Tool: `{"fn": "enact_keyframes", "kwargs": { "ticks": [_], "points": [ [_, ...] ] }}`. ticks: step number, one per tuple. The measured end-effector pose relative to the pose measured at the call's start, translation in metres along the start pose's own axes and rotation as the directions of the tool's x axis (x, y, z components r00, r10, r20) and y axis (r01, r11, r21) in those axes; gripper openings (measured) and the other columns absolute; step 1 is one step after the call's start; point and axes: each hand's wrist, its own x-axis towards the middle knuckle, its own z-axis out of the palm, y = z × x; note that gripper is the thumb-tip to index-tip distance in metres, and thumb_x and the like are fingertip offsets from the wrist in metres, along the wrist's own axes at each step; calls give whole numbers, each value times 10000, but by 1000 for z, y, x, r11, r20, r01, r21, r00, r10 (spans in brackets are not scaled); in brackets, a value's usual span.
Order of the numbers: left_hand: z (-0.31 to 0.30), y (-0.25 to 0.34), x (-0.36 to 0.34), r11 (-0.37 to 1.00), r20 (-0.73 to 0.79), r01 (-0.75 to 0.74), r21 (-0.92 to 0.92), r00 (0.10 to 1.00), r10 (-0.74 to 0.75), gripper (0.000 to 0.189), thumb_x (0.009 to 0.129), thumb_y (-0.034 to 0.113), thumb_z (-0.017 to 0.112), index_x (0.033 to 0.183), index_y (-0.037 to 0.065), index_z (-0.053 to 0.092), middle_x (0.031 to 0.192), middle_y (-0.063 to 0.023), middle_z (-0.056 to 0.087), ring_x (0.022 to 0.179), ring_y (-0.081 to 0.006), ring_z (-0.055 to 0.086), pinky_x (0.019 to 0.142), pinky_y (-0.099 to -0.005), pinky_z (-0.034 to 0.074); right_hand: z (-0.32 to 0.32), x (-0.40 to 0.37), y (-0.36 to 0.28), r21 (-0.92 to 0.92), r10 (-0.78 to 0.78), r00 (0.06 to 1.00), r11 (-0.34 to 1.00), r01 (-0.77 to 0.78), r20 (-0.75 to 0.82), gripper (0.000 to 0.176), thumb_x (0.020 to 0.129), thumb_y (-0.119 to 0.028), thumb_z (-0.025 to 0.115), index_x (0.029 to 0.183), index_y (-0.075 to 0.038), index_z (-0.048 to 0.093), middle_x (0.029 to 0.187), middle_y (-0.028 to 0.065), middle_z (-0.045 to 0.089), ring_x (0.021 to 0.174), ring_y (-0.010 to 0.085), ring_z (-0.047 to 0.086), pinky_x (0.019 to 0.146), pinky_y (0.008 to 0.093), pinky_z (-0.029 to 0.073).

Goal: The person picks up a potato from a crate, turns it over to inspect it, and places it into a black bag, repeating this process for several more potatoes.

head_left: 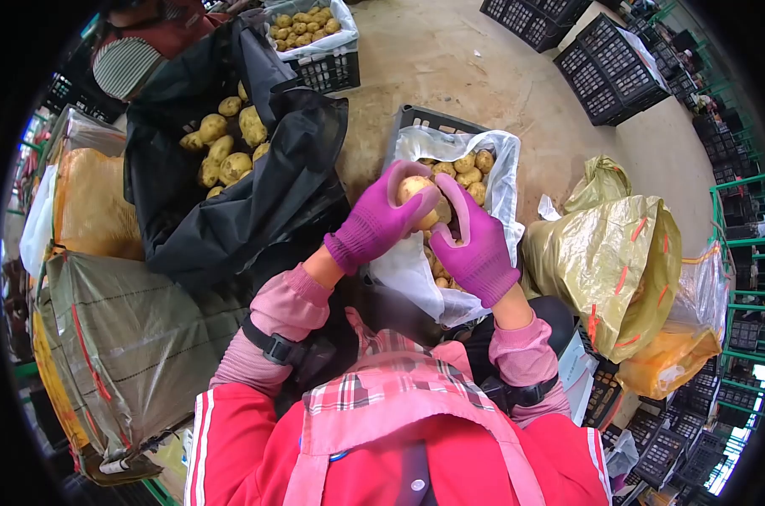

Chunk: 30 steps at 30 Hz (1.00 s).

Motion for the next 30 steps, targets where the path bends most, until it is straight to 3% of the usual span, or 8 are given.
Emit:
{"fn": "enact_keyframes", "kwargs": {
  "ticks": [6, 9, 13, 14, 17, 23, 27, 30],
  "points": [
    [0, 1, -4, 997, 50, 55, -55, 997, -53, 501, 965, 471, 556, 1279, 97, 445, 1090, -54, 572, 886, -112, 617, 626, -232, 530, -4, -2, 19, 79, 21, 995, 997, -13, -94, 466, 826, -17, 555, 1292, -32, 575, 1189, 196, 659, 1018, 281, 688, 893, 334, 532],
    [-3, 1, 0, 982, 102, 74, -173, 993, -57, 497, 971, 445, 540, 1305, 94, 432, 1192, -69, 565, 942, -127, 618, 690, -254, 541, -19, 1, 17, 503, 287, 957, 821, -270, 45, 425, 874, 5, 472, 1287, 18, 572, 1186, 149, 668, 1003, 247, 673, 920, 319, 519],
    [-5, 13, 0, 946, 105, 47, -321, 994, -14, 486, 993, 393, 494, 1354, 74, 424, 1305, -70, 557, 1038, -142, 606, 791, -284, 540, -24, 7, 26, -256, -151, 970, 962, 99, -192, 477, 899, -160, 625, 1337, -3, 521, 1312, 193, 574, 1207, 362, 567, 1033, 416, 440],
    [-5, 13, 1, 953, 103, 42, -300, 995, -11, 485, 1004, 398, 470, 1357, 67, 428, 1297, -71, 562, 1056, -142, 602, 803, -287, 537, -22, 6, 23, -12, -114, 989, 993, 114, -98, 583, 902, -272, 676, 1392, -29, 474, 1373, 217, 515, 1309, 384, 472, 1093, 446, 374],
    [-1, 3, 0, 985, 74, -18, -174, 997, 31, 455, 1032, 368, 420, 1357, 50, 438, 1268, -89, 556, 1033, -148, 604, 765, -280, 538, -7, 7, -1, -197, -238, 970, 954, 225, -46, 547, 935, -317, 650, 1379, -35, 498, 1361, 210, 530, 1301, 379, 489, 1077, 427, 395],
    [6, -22, 4, 997, 8, 73, -34, 997, -73, 531, 1059, 486, 285, 1253, 41, 501, 1066, -67, 581, 766, -99, 612, 525, -223, 491, 23, 11, 8, 102, -166, 974, 978, 182, -152, 378, 995, -298, 565, 1251, -22, 611, 1218, 172, 637, 1179, 357, 593, 1004, 374, 451],
    [18, -25, 4, 947, -81, -256, 192, 958, 276, 502, 1054, 476, 317, 1245, 50, 502, 1087, -49, 567, 760, -97, 611, 530, -220, 491, 17, 14, 3, 323, 151, 982, 940, -106, -117, 333, 1008, -258, 545, 1206, -4, 628, 1151, 145, 673, 1111, 278, 634, 960, 352, 467],
    [15, -3, -1, 997, -86, -12, -80, 996, 5, 470, 1048, 444, 362, 1273, 48, 479, 1128, -45, 550, 853, -96, 606, 574, -219, 502, 8, 18, 10, 479, 219, 972, 865, -150, -91, 393, 1018, -282, 539, 1276, 12, 582, 1238, 135, 631, 1164, 215, 588, 992, 339, 447]
  ]
}}
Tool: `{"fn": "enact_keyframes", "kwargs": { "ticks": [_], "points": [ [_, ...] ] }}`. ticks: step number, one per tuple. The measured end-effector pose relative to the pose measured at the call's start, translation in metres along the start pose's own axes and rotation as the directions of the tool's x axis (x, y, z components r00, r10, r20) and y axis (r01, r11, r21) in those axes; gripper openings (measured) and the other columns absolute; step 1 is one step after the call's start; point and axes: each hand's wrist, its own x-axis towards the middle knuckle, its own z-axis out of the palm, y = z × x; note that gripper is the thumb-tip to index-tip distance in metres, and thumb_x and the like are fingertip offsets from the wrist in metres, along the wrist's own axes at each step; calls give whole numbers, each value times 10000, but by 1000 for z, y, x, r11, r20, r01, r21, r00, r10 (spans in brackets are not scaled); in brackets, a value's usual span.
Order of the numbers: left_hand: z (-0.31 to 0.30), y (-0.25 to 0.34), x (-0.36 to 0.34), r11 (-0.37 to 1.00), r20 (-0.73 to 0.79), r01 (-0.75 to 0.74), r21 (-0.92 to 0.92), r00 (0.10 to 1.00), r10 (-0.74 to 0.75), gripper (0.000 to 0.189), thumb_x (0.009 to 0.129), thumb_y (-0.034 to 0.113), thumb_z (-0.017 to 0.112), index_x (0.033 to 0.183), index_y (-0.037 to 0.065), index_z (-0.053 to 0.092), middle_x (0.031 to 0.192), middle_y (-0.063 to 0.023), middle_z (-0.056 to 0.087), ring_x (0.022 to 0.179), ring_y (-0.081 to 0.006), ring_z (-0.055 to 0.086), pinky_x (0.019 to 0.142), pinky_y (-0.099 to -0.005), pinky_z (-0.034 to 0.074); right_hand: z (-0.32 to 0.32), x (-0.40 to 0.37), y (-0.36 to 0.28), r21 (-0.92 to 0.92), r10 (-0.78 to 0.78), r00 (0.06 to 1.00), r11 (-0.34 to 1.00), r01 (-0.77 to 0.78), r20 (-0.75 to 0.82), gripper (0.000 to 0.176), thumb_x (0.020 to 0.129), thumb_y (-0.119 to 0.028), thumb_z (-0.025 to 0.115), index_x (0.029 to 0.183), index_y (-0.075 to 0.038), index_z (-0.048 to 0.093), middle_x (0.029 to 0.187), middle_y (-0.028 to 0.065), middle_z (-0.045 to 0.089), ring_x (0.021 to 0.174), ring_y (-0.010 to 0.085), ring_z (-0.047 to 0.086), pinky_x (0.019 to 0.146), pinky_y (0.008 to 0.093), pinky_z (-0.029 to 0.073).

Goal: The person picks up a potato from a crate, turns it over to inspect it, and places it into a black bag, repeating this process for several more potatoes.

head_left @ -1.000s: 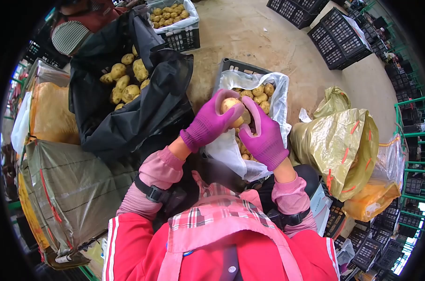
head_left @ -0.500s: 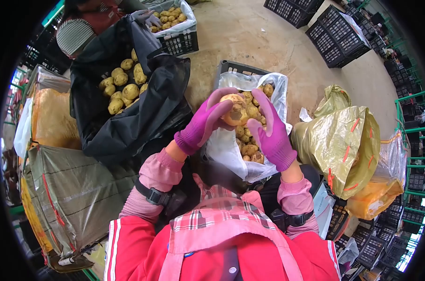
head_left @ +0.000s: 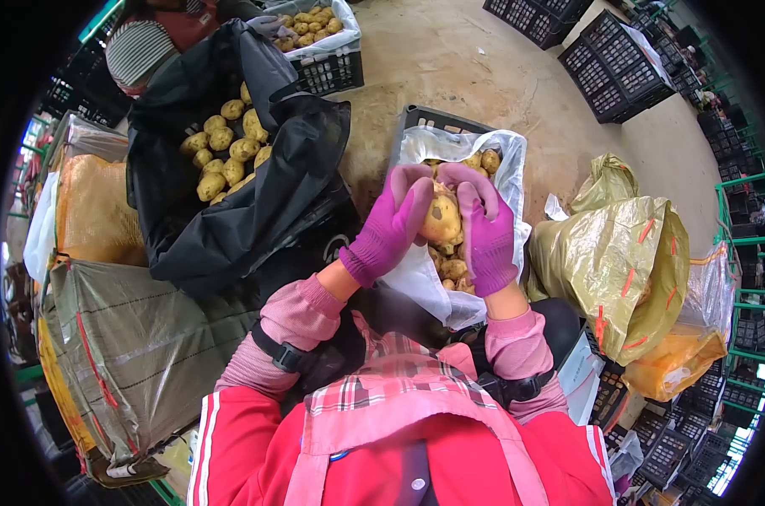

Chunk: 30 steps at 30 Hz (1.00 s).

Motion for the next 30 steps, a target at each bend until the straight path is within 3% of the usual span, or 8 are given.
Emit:
{"fn": "enact_keyframes", "kwargs": {
  "ticks": [2, 4, 8, 11, 13, 17, 23, 30],
  "points": [
    [-2, 8, 0, 984, 15, -4, -177, 1000, 7, 463, 1042, 417, 400, 1312, 45, 455, 1168, -48, 542, 934, -88, 590, 646, -216, 511, -3, -5, 8, 5, -35, 999, 999, 35, 7, 459, 1013, -299, 554, 1352, 8, 516, 1322, 146, 572, 1228, 220, 543, 1023, 332, 425],
    [-7, 14, 2, 987, 40, -134, -89, 990, 138, 483, 1036, 378, 435, 1375, 36, 405, 1213, -65, 541, 1039, -112, 570, 789, -245, 500, -8, -4, 10, 2, -84, 986, 996, 84, 147, 615, 995, -334, 590, 1466, 2, 384, 1450, 151, 458, 1321, 210, 455, 1073, 323, 383],
    [0, -6, 7, 845, 47, -454, 283, 886, 461, 526, 1032, 317, 479, 1445, 14, 360, 1305, -100, 528, 1199, -172, 519, 1014, -298, 411, -15, -10, -8, 12, -19, 989, 1000, 17, 148, 652, 962, -342, 641, 1454, 14, 406, 1421, 142, 497, 1292, 212, 485, 1070, 321, 386],
    [0, -13, 8, 841, 60, -459, 287, 885, 462, 529, 1030, 298, 505, 1445, -2, 372, 1332, -115, 524, 1243, -204, 501, 1058, -330, 387, -19, -12, 1, 59, -58, 992, 997, 51, 111, 701, 924, -361, 695, 1448, 13, 418, 1400, 133, 517, 1270, 205, 504, 1048, 305, 405],
    [0, -6, 6, 892, 60, -393, 222, 919, 390, 530, 1027, 308, 514, 1437, -3, 388, 1341, -124, 525, 1240, -199, 501, 1051, -326, 394, -16, -15, 4, -18, -61, 996, 998, 63, 70, 716, 894, -350, 736, 1437, 8, 436, 1385, 124, 530, 1243, 193, 520, 1019, 295, 428],
    [-15, -6, 16, 950, 110, -299, 87, 951, 289, 517, 1029, 303, 510, 1429, -6, 400, 1359, -141, 528, 1231, -200, 514, 1041, -331, 408, -6, -22, 1, 205, -16, 1000, 979, 16, 0, 728, 840, -283, 801, 1418, 1, 461, 1354, 94, 550, 1153, 148, 549, 917, 270, 483],
    [-4, -6, 7, 800, 119, -471, 372, 879, 462, 548, 1012, 332, 526, 1422, -14, 414, 1301, -185, 576, 1194, -268, 579, 1024, -351, 428, -10, -22, -10, 93, -36, 998, 995, 41, -54, 740, 791, -137, 822, 1420, 3, 458, 1319, 65, 569, 1019, 104, 578, 795, 221, 489],
    [-7, -5, 3, 785, 59, -500, 366, 854, 516, 529, 1034, 362, 464, 1396, -23, 441, 1290, -174, 590, 1171, -259, 594, 1001, -349, 445, -3, -21, -14, 152, -26, 998, 988, 35, -60, 803, 749, -75, 833, 1440, -1, 432, 1358, 71, 565, 1061, 94, 570, 784, 208, 469]
  ]
}}
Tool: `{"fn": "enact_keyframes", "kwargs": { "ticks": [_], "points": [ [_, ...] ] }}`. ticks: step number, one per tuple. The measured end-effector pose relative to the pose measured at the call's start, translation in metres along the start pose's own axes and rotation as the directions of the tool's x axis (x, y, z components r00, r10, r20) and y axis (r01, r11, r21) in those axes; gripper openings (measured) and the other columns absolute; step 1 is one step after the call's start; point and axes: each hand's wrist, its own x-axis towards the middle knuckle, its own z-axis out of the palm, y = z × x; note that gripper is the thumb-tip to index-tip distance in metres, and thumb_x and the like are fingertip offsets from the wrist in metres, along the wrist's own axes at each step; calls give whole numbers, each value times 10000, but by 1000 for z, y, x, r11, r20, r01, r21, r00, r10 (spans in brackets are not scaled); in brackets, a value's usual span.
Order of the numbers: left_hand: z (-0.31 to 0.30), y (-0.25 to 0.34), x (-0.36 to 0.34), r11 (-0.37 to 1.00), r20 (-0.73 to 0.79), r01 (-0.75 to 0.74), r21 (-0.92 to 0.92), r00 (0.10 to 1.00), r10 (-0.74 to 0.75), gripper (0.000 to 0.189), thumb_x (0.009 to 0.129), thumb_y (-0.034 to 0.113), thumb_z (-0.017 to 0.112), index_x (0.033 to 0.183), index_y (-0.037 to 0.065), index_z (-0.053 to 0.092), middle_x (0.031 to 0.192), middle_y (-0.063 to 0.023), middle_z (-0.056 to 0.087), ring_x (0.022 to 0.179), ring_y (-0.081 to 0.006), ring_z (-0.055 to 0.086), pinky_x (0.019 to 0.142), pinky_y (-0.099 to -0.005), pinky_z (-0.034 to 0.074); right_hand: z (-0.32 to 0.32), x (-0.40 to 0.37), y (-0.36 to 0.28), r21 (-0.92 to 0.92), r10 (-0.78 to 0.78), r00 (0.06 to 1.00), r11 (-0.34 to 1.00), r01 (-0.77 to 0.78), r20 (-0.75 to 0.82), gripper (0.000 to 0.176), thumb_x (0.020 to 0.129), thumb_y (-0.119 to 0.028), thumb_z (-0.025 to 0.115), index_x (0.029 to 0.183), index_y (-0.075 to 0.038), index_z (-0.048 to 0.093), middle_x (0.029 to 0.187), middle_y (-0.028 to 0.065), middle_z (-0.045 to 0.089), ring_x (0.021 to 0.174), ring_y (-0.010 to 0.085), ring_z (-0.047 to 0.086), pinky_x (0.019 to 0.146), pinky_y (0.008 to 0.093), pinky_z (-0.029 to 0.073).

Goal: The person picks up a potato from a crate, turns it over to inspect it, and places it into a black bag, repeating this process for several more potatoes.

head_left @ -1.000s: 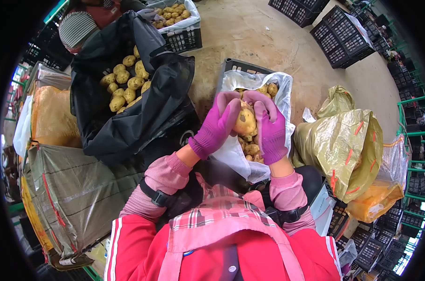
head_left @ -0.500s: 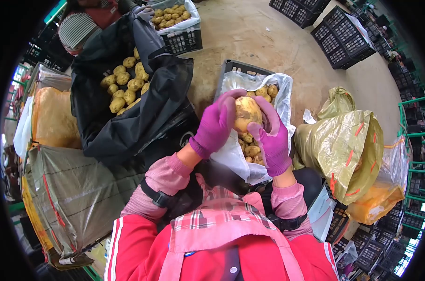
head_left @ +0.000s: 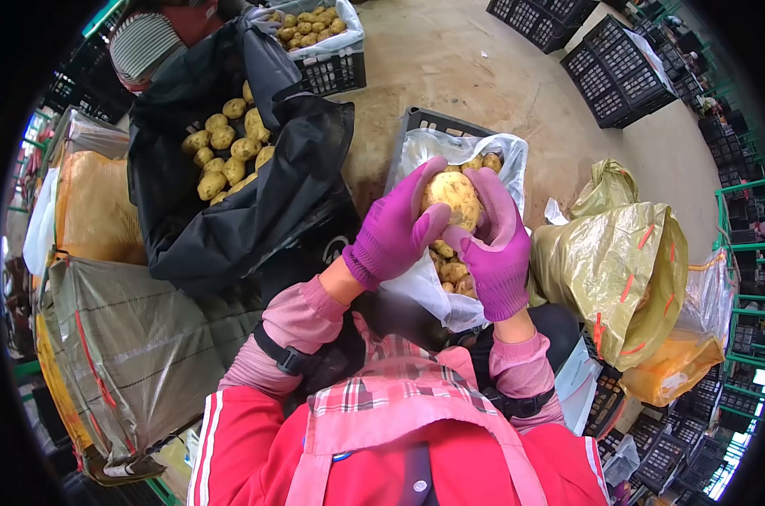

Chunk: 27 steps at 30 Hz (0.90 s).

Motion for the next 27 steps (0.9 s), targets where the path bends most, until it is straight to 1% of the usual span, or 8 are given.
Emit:
{"fn": "enact_keyframes", "kwargs": {
  "ticks": [5, 8, 11, 18, 19, 21, 23, 27],
  "points": [
    [-11, 5, 2, 989, -53, 47, -144, 997, -55, 494, 1070, 361, 364, 1360, -18, 493, 1259, -132, 608, 1138, -190, 595, 998, -324, 448, 6, -6, -5, -160, -109, 993, 980, 114, 42, 844, 722, -52, 840, 1451, -7, 417, 1393, 94, 551, 1193, 171, 568, 895, 253, 477],
    [-8, 15, 1, 754, 120, 332, -567, 939, -324, 470, 1075, 345, 361, 1327, -14, 531, 1219, -114, 624, 1129, -180, 596, 1001, -325, 451, 4, -5, -9, -225, -160, 986, 960, 166, 47, 850, 711, -36, 835, 1451, -13, 417, 1397, 106, 545, 1248, 214, 555, 976, 297, 472],
    [5, 12, -1, 915, -21, 163, -368, 983, -184, 462, 1081, 339, 343, 1307, -3, 555, 1197, -96, 637, 1103, -167, 604, 979, -319, 470, 7, -5, -9, -222, -187, 982, 956, 191, 39, 838, 715, -27, 823, 1449, -15, 419, 1386, 118, 546, 1254, 227, 553, 1020, 331, 462],
    [-10, 10, 6, 865, 122, 289, -411, 957, -262, 423, 1073, 330, 397, 1267, 14, 600, 1131, -52, 643, 995, -114, 614, 798, -260, 524, -6, -8, -1, -96, -77, 993, 992, 86, 92, 712, 786, -106, 787, 1411, -9, 459, 1367, 158, 551, 1263, 256, 549, 1054, 351, 439],
    [-12, -3, 4, 832, 248, 434, -346, 898, -364, 445, 1072, 362, 389, 1258, 23, 609, 1092, -39, 646, 945, -107, 617, 772, -257, 521, -13, -9, 1, -412, -248, 956, 863, 292, 157, 716, 795, -100, 770, 1426, 1, 447, 1409, 152, 516, 1306, 268, 503, 1090, 379, 404],
    [5, -2, 5, 715, 318, 553, -428, 833, -454, 493, 1053, 437, 398, 1146, 28, 656, 981, -18, 648, 812, -95, 612, 703, -246, 498, -16, -15, 11, -660, -392, 860, 557, 504, 327, 673, 786, -91, 730, 1411, -68, 481, 1415, 165, 510, 1312, 353, 489, 1057, 417, 440],
    [18, -16, 9, 664, 266, 662, -348, 749, -607, 529, 1048, 444, 350, 956, 24, 658, 739, -2, 636, 603, -86, 579, 523, -243, 428, -16, -32, 8, -677, -395, 892, 596, 431, 220, 689, 765, -83, 724, 1410, -92, 482, 1426, 153, 494, 1305, 349, 491, 1034, 425, 459],
    [36, -37, 11, 965, 302, 242, -100, 931, -202, 370, 980, 319, 480, 1069, -15, 612, 741, -85, 667, 606, -169, 644, 539, -292, 488, -37, -47, 12, -548, -315, 941, 769, 330, 125, 635, 843, -171, 713, 1418, -78, 460, 1419, 163, 496, 1299, 375, 490, 1044, 430, 440]
  ]
}}
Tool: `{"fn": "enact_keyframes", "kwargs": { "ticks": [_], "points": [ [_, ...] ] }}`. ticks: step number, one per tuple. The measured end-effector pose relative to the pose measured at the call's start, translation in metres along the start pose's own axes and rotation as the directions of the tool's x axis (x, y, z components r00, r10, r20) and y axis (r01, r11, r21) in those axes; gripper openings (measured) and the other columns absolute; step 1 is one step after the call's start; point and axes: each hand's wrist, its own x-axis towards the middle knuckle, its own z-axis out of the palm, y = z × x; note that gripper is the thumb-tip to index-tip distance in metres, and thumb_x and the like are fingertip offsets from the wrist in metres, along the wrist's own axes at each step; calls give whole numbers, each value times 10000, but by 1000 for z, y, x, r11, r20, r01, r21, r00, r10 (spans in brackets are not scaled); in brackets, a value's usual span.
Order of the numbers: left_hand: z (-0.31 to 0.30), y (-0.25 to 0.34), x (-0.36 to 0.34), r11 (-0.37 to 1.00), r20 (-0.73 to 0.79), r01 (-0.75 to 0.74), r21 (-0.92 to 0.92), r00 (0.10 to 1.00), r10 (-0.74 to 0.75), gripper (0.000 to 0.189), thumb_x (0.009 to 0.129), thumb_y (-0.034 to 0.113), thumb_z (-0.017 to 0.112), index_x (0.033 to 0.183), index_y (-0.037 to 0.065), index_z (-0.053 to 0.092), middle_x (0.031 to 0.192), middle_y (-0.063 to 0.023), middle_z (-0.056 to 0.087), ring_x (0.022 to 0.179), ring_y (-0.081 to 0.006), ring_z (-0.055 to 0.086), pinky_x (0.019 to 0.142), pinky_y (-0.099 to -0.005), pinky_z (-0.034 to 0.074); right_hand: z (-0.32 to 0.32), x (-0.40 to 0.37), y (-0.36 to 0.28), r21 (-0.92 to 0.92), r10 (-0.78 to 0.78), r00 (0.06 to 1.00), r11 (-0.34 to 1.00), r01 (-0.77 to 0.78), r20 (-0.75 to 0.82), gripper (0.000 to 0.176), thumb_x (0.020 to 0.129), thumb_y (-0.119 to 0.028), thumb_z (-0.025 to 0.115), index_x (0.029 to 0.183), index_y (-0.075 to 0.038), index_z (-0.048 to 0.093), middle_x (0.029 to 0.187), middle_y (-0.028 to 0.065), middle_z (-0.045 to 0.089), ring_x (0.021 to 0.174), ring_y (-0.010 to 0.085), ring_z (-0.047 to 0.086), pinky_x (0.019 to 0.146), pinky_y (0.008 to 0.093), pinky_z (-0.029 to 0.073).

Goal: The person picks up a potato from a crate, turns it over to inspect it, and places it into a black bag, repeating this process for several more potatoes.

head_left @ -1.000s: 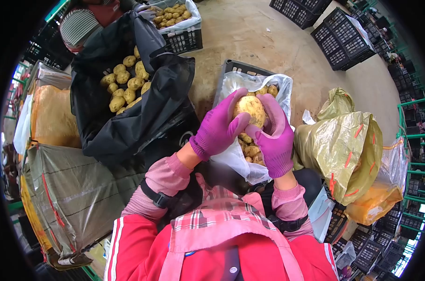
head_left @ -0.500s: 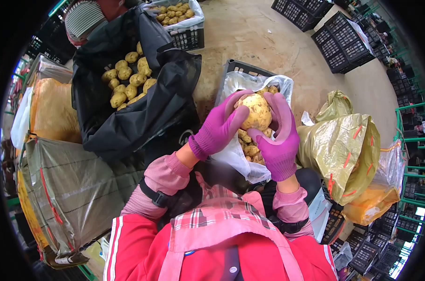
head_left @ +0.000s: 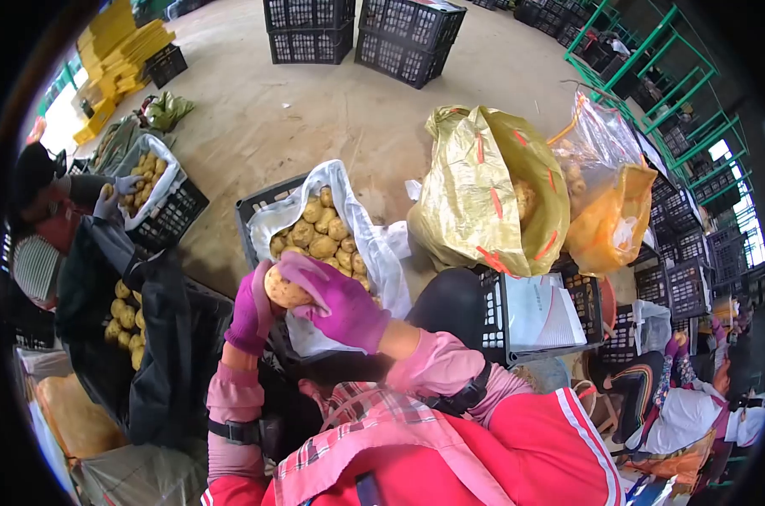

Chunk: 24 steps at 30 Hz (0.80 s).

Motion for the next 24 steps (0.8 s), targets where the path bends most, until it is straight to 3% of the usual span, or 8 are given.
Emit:
{"fn": "enact_keyframes", "kwargs": {
  "ticks": [2, 3, 4, 8, 12, 15, 20, 24],
  "points": [
    [3, 10, 0, 999, 145, -24, -45, 989, 30, 447, 970, 364, 504, 1188, -20, 576, 926, -135, 692, 760, -211, 690, 673, -344, 541, -14, -3, 9, 98, 90, 996, 991, -89, -14, 652, 844, -192, 707, 1424, -53, 444, 1437, 185, 475, 1318, 372, 476, 1089, 416, 400],
    [5, 29, -3, 975, 287, 156, -160, 952, -105, 522, 971, 412, 508, 1263, -18, 549, 1075, -168, 701, 874, -238, 714, 763, -377, 567, -23, -4, 13, 170, 102, 994, 981, -95, -34, 632, 890, -278, 683, 1421, -27, 448, 1432, 201, 489, 1329, 348, 484, 1098, 392, 385],
    [20, 43, -4, 571, 417, 646, -508, 764, -493, 799, 992, 657, 239, 1395, 2, 453, 1242, -183, 632, 1047, -306, 671, 948, -415, 537, -33, -5, 16, 204, 112, 994, 972, -113, 17, 650, 913, -345, 661, 1421, -3, 443, 1427, 208, 497, 1340, 339, 476, 1103, 391, 379],
    [32, 44, -39, 505, 394, 479, -718, 878, -272, 609, 995, 492, 517, 1424, 78, 394, 1277, -127, 580, 1084, -272, 643, 936, -442, 552, -35, -4, 7, 167, 130, 983, 974, -150, 128, 645, 891, -269, 715, 1406, 27, 461, 1366, 187, 560, 1275, 280, 542, 1071, 378, 417],
    [-9, 117, -91, 594, -74, 99, -798, 963, -260, 606, 978, 494, 548, 1399, 79, 418, 1229, -103, 587, 1018, -206, 661, 868, -376, 580, -14, 2, 10, 447, 172, 983, 875, -184, 67, 557, 928, -78, 595, 1442, 31, 409, 1387, 191, 524, 1247, 280, 552, 1064, 383, 421],
    [-62, 172, -128, 639, -758, -538, -550, 643, -111, 553, 975, 512, 548, 1300, 69, 478, 1116, -115, 622, 844, -213, 690, 783, -363, 599, -8, 13, 22, 361, 161, 980, 912, -193, 117, 516, 946, -12, 502, 1450, 22, 399, 1405, 189, 509, 1240, 284, 552, 1058, 381, 427],
    [-187, 200, -232, 459, -991, -879, 129, -123, 43, 607, 944, 519, 599, 1271, 22, 478, 1206, -158, 568, 1148, -285, 580, 1024, -413, 513, -13, 27, 32, 363, 144, 980, 913, -186, 140, 434, 977, -56, 484, 1395, 58, 455, 1360, 189, 543, 1223, 290, 562, 1049, 379, 443],
    [-224, 181, -250, 285, -975, -951, -119, 58, -215, 494, 962, 375, 611, 1272, 13, 483, 1281, -188, 557, 1180, -307, 574, 1042, -424, 500, -14, 22, 35, 358, 174, 978, 912, -203, 112, 414, 985, -45, 471, 1385, 63, 461, 1344, 192, 549, 1215, 289, 566, 1039, 385, 456]
  ]
}}
